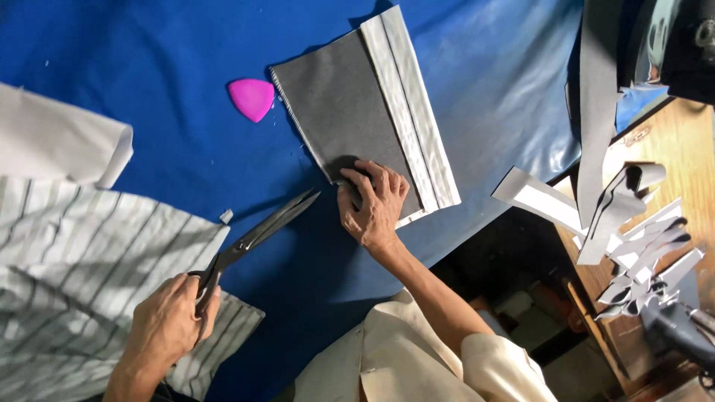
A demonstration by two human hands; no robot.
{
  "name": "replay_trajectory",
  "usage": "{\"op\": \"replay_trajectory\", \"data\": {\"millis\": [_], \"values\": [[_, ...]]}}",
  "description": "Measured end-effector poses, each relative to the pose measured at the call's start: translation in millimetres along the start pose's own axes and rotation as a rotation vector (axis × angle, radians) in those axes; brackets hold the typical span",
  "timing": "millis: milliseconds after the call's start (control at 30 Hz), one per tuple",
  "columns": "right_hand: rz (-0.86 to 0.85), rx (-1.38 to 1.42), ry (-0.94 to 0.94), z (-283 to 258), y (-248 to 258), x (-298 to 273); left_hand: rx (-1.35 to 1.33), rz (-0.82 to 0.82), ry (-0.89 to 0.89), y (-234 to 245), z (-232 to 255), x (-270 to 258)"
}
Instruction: The person uses shears to cut a piece of striped fabric that is layered over a dark grey material on a blue work surface. They trim the edges of the fabric, then cut a separate folded piece of striped fabric into thin strips.
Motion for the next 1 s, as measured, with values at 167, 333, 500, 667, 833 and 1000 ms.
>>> {"op": "replay_trajectory", "data": {"millis": [167,333,500,667,833,1000], "values": [[0.094,0.003,-0.012,5,-1,8,-0.008,-0.133,-0.039,7,-20,24],[0.14,0.145,0.006,2,12,22,0.046,-0.243,-0.055,12,-30,36],[0.133,0.057,-0.005,35,19,27,0.037,-0.273,-0.111,28,-30,48],[0.129,-0.025,-0.111,59,20,32,0.15,-0.442,-0.137,44,-40,76],[0.106,-0.023,-0.145,62,16,32,0.127,-0.472,-0.175,65,-51,105],[0.098,-0.033,-0.158,67,13,31,0.058,-0.601,-0.172,78,-48,131]]}}
Point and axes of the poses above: each hand's wrist, its own x-axis towards the middle knuckle, its own y-axis out of the back of the hand, z = x × y, the point moved 6 cm from there along x, towards the middle knuckle, and after that the axes turned 10 degrees about -y, right-handed, at the moved point
